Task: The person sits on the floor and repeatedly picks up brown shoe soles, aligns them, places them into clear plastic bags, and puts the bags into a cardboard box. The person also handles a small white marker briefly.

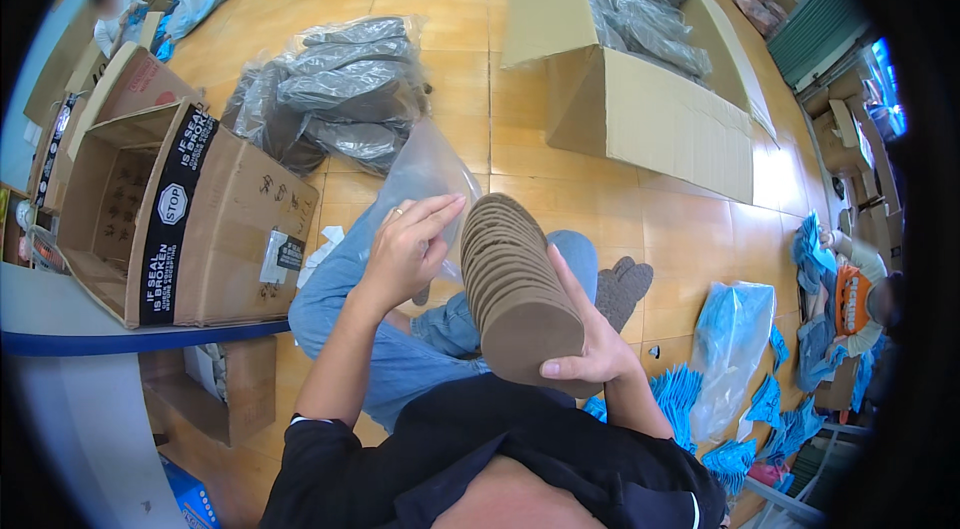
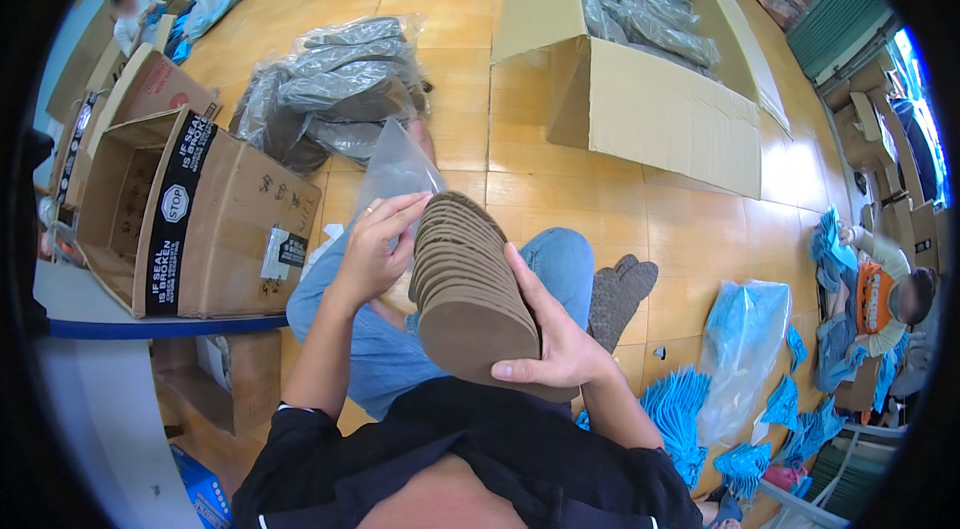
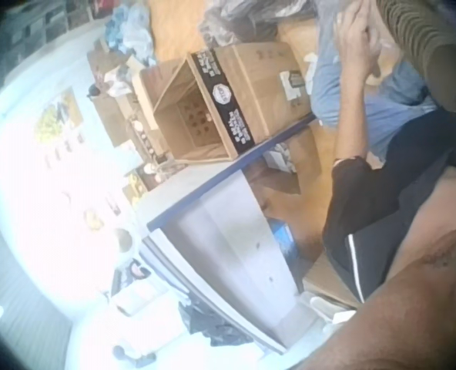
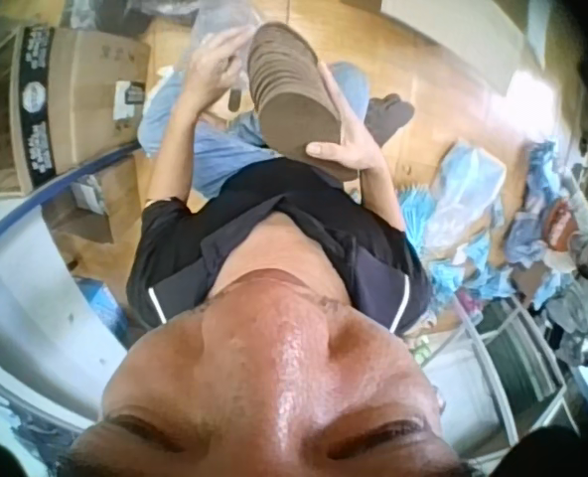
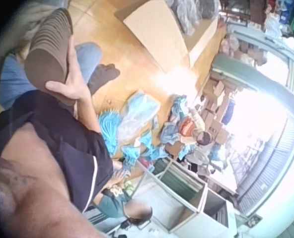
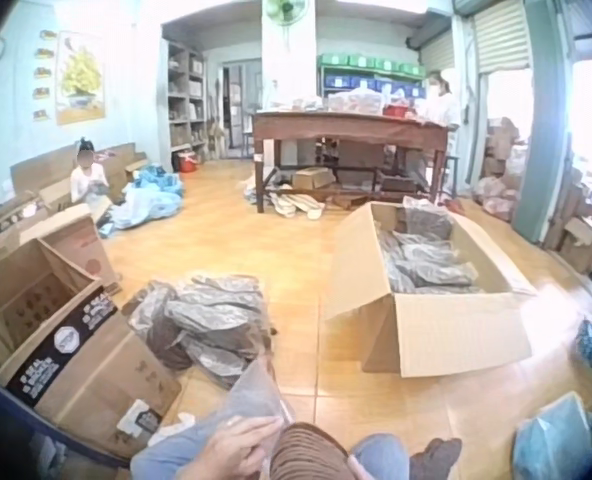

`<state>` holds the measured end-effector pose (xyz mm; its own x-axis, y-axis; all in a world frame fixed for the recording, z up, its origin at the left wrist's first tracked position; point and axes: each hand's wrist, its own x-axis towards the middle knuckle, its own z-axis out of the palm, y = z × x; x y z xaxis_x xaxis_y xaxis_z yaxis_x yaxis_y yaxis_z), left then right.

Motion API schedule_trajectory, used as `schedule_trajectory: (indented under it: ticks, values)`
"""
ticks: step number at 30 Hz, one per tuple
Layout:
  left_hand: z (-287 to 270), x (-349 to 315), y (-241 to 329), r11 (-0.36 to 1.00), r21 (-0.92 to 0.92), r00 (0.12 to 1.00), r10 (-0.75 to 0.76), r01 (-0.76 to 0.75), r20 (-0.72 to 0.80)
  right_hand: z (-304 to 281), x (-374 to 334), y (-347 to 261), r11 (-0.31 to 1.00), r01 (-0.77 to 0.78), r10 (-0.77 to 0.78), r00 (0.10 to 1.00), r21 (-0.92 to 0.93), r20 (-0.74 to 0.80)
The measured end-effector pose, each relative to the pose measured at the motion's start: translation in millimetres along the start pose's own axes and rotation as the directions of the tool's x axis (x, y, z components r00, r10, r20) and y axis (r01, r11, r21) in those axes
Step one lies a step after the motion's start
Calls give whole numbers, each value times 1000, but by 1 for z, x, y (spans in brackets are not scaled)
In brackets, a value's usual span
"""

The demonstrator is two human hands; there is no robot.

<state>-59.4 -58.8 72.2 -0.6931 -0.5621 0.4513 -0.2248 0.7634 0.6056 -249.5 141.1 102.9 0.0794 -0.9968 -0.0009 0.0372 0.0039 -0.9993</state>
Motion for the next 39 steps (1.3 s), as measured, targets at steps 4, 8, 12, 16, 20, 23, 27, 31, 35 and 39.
schedule_trajectory:
  ticks: [4, 8, 12, 16, 20, 23, 27, 31, 35, 39]
  values:
    - [7, -2, 5, 997, -63, 993, -39, 47, 113, 0, -5, -6, 999, -2, 4, 999, -52, 50]
    - [24, -18, 23, 935, -249, 964, -221, 253, 149, -3, -16, -8, 986, -159, 159, 987, 47, 12]
    - [42, -28, 37, 923, -273, 956, -225, 270, 186, -16, -36, -8, 930, -362, 364, 932, 67, -10]
    - [51, -21, 45, 968, -223, 973, -62, 113, 224, -26, -48, -10, 843, -537, 535, 844, 32, 43]
    - [50, -12, 50, 971, -240, 957, 64, 6, 284, -34, -55, -18, 806, -590, 584, 805, 38, 108]
    - [47, -12, 51, 965, -260, 948, 60, 24, 311, -44, -61, -27, 794, -583, 580, 812, 173, 71]
    - [46, -21, 52, 957, -288, 944, 53, 46, 325, -50, -60, -30, 876, -462, 460, 886, 136, 50]
    - [44, -32, 54, 949, -305, 957, 12, 81, 291, -50, -55, -33, 889, -450, 447, 893, 84, 53]
    - [38, -42, 59, 941, -292, 952, -81, 171, 295, -52, -49, -39, 901, -428, 424, 904, 75, 59]
    - [34, -45, 60, 968, -236, 980, -35, 81, 194, -51, -42, -36, 854, -520, 517, 850, 10, 99]
